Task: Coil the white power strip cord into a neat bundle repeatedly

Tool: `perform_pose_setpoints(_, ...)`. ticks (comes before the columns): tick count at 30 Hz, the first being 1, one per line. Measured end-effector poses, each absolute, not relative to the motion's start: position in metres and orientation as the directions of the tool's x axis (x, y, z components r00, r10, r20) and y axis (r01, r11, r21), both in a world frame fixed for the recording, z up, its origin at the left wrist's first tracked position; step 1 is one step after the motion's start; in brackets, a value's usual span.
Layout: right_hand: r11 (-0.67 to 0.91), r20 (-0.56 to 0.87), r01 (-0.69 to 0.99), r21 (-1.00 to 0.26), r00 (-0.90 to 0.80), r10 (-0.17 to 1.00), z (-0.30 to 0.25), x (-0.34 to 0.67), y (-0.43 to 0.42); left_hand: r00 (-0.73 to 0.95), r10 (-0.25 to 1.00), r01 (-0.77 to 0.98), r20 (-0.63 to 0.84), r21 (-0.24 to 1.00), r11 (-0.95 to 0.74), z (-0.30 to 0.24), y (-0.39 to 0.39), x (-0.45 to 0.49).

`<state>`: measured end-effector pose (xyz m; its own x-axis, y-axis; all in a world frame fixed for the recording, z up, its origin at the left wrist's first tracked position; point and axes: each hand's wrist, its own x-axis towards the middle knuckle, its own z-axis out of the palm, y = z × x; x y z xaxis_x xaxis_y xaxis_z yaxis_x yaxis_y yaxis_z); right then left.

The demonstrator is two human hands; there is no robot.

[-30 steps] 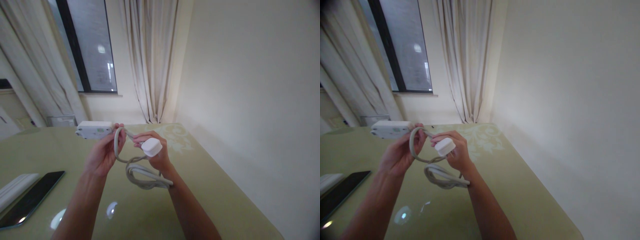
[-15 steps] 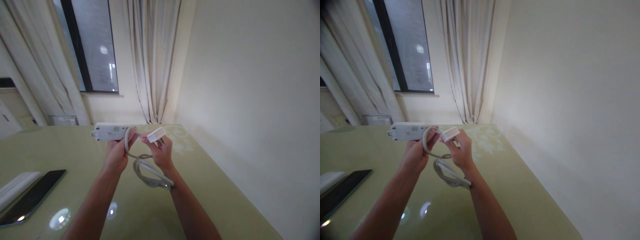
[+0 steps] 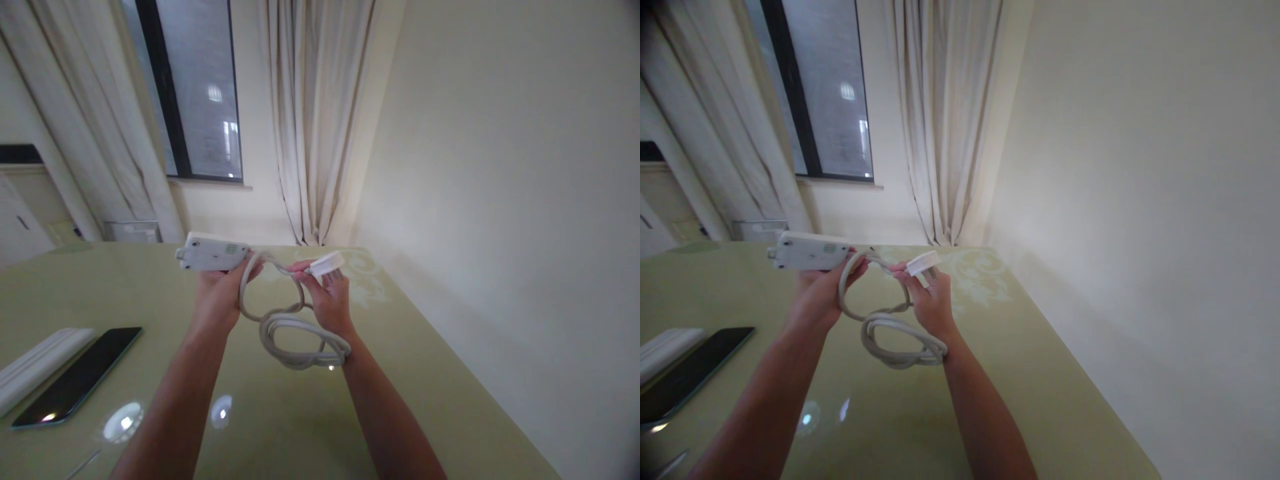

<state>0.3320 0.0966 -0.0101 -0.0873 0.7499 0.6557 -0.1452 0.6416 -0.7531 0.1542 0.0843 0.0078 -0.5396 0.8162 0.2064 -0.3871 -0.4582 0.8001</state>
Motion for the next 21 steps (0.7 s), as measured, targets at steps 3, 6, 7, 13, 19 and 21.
perform_pose_setpoints(3,0.590,0.598,-0.101,-0.801,-0.115,0.793,-0.015,0.354,0.096,-0.575,0.802,-0.413,0.159,0.790,-0.452,0.004,0.088,0.135)
perform_pose_setpoints(6,0.538,0.542,-0.119,-0.835,-0.010,0.840,-0.024,0.384,0.096,-0.597,0.787,-0.420,0.154,0.777,-0.470,-0.002,0.090,0.126)
perform_pose_setpoints(7,0.524,0.524,-0.141,-0.840,0.040,0.851,-0.028,0.395,0.094,-0.594,0.789,-0.418,0.161,0.775,-0.473,-0.004,0.090,0.126)
perform_pose_setpoints(13,0.406,0.345,-0.348,-0.845,0.225,0.911,-0.046,0.433,0.058,-0.492,0.866,-0.557,0.089,0.733,-0.391,-0.023,0.072,0.157)
perform_pose_setpoints(19,0.244,0.195,-0.530,-0.812,0.147,0.970,-0.085,0.412,0.033,-0.266,0.959,-0.814,-0.092,0.555,-0.173,-0.050,0.049,0.188)
perform_pose_setpoints(21,0.221,0.189,-0.500,-0.837,0.113,0.975,-0.098,0.401,0.031,-0.264,0.959,-0.808,-0.106,0.566,-0.160,-0.055,0.043,0.189)
